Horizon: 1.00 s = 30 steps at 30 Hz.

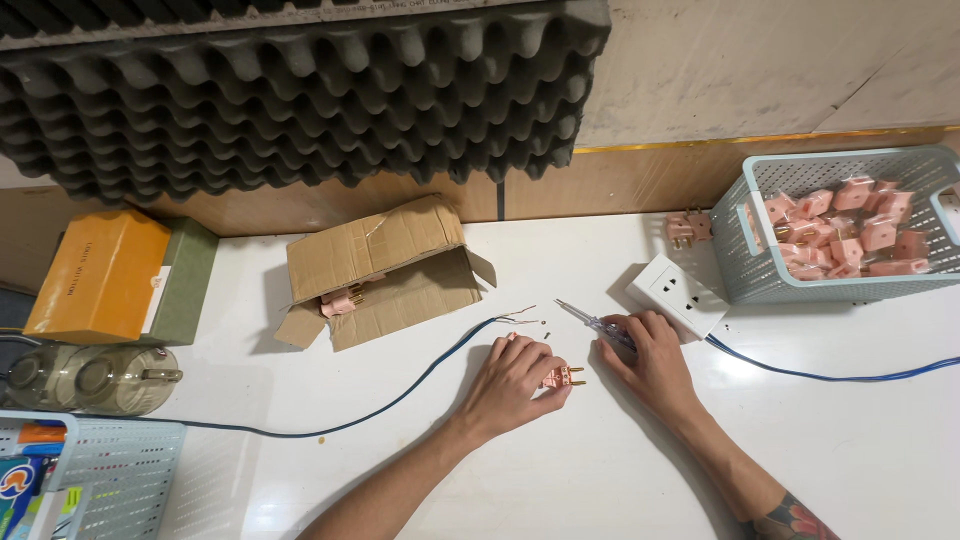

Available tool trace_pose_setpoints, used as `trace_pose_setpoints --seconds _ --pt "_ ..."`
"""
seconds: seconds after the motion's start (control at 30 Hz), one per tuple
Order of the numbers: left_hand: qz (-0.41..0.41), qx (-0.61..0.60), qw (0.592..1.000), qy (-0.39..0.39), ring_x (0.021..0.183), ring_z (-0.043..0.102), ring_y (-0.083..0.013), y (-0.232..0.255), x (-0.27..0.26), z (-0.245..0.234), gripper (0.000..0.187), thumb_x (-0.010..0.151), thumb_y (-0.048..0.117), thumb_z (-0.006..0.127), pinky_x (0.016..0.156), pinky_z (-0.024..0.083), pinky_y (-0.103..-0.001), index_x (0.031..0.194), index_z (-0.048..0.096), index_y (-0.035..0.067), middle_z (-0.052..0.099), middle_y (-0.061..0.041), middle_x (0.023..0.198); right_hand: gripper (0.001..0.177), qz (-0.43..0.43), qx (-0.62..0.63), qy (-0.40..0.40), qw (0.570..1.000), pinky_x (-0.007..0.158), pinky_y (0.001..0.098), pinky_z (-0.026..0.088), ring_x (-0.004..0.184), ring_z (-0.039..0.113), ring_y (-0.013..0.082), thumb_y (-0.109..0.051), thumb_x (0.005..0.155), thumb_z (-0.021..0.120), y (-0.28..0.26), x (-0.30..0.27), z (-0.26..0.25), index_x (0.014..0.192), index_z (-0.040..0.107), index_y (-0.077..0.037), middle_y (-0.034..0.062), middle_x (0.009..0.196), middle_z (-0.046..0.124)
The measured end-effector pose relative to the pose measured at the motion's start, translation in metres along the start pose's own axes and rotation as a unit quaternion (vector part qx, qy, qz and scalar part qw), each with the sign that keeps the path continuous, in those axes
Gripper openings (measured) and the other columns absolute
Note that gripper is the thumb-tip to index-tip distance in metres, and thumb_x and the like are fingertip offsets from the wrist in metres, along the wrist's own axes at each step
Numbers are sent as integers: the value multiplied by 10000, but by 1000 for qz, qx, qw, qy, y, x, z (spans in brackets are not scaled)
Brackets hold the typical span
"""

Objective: The person assembles a power plug by inserting metal pins into a plastic housing, securing them with a screwdriver, and closing the plug case.

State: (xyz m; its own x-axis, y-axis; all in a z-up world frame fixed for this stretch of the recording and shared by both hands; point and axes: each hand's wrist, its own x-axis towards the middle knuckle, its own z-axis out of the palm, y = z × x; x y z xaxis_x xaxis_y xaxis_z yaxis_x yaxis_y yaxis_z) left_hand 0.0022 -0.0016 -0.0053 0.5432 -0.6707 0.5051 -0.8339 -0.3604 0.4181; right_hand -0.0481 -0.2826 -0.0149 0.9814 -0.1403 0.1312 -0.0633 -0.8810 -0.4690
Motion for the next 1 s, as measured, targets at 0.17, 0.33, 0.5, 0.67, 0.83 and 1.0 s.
trace_pose_setpoints --seconds 0.17,0.33,0.5,0.67,0.83,1.0 --pt "4 17 1000 12 1060 682 -248 -3 -2 0 290 1053 424 761 859 525 -410 1194 777 172 676 -46 1037 452 -4 -2 6 1000 988 410 602 1062 719 262 -538 1006 819 -1 1 3 1336 803 -229 64 1080 688" --pt "6 16 1000 18 1049 674 -243 -1 0 -1 281 1058 422 751 851 524 -405 1190 769 175 661 -40 1025 438 4 -6 1 1000 996 403 599 1064 714 258 -540 1019 805 -1 0 1 1337 809 -238 69 1089 690" --pt "7 22 1000 19 1044 674 -240 1 2 -3 260 1056 403 755 847 523 -400 1185 763 178 652 -31 1023 450 9 -7 -9 1000 985 400 600 1055 716 257 -539 1023 802 0 0 2 1339 818 -219 87 1089 700" --pt "9 18 1000 23 1045 675 -240 1 2 -2 271 1058 417 756 843 520 -402 1183 772 177 657 -34 1022 452 3 -4 -5 1000 981 408 598 1051 712 268 -540 1026 798 1 0 2 1341 812 -216 91 1084 691" --pt "6 6 1000 16 1033 676 -240 -2 3 -4 268 1072 422 737 836 511 -400 1162 787 175 671 -35 1014 475 -2 10 -12 1000 975 400 590 1033 711 261 -563 1017 799 1 6 0 1342 809 -216 93 1068 684" --pt "9 37 998 43 1070 670 -226 2 2 -12 310 1034 474 772 847 511 -396 1186 790 204 675 -14 1066 479 -27 56 15 998 976 455 588 1037 726 325 -511 1025 818 1 2 1 1356 781 -166 116 1057 685"
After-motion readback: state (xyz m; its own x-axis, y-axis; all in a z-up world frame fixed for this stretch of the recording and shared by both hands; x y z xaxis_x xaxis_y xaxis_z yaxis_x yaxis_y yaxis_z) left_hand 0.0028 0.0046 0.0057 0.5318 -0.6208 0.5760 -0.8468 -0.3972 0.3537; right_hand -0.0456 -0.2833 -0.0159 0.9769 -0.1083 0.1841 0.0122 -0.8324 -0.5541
